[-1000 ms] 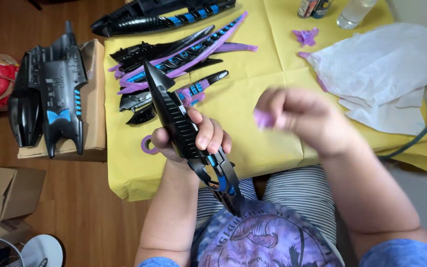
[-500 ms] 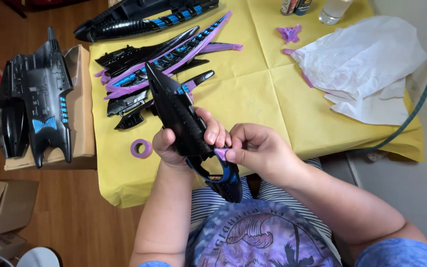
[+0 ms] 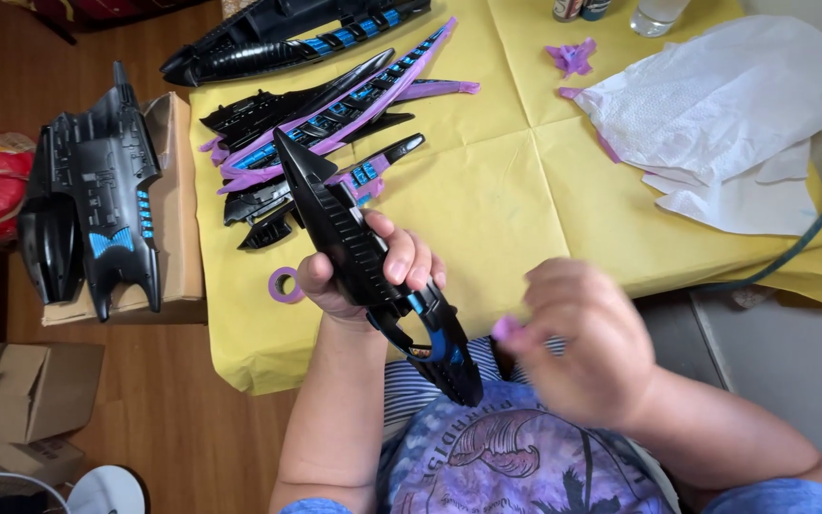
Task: The person uses an airbrush to apply blue paint to a purple and black plastic component, carefully wiping away excess paint with a paper towel to achieve a specific finish.
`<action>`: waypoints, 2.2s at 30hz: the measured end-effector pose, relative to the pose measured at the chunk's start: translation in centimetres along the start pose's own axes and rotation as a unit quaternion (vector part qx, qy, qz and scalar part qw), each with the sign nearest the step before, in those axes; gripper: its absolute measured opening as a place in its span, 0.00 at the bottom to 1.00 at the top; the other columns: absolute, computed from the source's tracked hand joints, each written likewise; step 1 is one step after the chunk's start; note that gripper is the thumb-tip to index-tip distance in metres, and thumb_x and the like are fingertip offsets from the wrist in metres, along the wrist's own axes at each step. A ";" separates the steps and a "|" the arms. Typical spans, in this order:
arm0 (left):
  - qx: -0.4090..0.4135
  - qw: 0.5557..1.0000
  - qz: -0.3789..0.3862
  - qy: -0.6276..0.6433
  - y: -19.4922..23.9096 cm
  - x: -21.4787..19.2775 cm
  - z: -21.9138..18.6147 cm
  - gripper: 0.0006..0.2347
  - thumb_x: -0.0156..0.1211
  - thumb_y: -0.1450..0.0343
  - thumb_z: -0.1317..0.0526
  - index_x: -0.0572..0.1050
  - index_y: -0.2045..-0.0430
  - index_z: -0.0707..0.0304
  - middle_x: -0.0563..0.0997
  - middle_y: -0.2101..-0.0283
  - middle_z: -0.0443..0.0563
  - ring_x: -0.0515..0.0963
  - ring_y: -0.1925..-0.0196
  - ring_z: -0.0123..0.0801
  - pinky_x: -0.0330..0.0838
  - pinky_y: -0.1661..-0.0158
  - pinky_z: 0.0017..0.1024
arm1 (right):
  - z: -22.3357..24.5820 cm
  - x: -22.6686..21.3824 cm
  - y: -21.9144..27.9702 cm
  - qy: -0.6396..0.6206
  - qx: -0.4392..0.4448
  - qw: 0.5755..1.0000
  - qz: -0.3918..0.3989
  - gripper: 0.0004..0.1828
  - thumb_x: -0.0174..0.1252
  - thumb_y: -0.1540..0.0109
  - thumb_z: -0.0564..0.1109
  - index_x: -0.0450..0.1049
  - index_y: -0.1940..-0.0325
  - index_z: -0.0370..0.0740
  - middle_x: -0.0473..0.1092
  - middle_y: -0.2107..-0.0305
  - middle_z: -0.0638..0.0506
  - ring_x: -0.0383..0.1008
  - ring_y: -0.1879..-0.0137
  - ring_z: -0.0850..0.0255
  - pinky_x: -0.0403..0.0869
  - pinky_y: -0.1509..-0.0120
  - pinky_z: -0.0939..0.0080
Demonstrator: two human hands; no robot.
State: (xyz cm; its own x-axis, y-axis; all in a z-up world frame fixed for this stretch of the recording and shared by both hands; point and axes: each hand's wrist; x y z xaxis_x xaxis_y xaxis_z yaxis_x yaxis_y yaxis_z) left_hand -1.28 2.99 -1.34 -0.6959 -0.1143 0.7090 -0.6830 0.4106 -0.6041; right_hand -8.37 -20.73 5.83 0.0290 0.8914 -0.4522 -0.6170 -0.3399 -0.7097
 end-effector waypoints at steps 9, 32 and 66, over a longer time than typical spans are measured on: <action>-0.001 0.999 -0.021 0.027 -0.5 0.9 0.0 0.24 0.56 0.24 0.45 0.73 0.38 0.60 0.78 0.58 0.50 0.77 0.52 0.39 0.69 0.45 0.45 | -16.5 -3.6 -6.0 0.200 0.360 0.911 0.030 0.30 0.55 0.23 0.61 0.62 0.73 0.42 0.63 0.73 0.54 0.63 0.63 0.57 0.62 0.55 0.56; -0.014 0.904 -0.421 -0.075 -8.0 2.4 -2.3 0.20 0.55 0.27 0.49 0.76 0.51 0.68 0.82 0.60 0.62 0.83 0.55 0.52 0.76 0.57 0.40 | -32.3 -3.9 -11.1 0.528 0.387 0.718 0.238 0.12 0.59 0.38 0.54 0.77 0.61 0.44 0.77 0.70 0.49 0.78 0.64 0.47 0.74 0.68 0.50; -0.056 0.973 -0.192 -0.117 -19.2 -4.2 -7.4 0.28 0.57 0.32 0.38 0.77 0.52 0.64 0.83 0.56 0.57 0.83 0.54 0.43 0.76 0.48 0.46 | -15.3 4.0 -7.9 -0.525 0.273 0.780 0.204 0.29 0.63 0.37 0.58 0.70 0.45 0.30 0.76 0.51 0.33 0.81 0.48 0.44 0.81 0.48 0.48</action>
State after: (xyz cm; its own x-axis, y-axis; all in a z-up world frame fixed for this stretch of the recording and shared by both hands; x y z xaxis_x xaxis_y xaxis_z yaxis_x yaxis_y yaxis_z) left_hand 16.39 2.31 9.96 -0.4348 -0.4756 0.7647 -0.8831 0.3913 -0.2588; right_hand 8.63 -19.03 1.36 -0.7407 0.5931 0.3156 -0.6573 -0.7370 -0.1576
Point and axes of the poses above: each hand's wrist, its own y-axis away from the middle knuckle, its own x-axis out of the palm, z = x × y
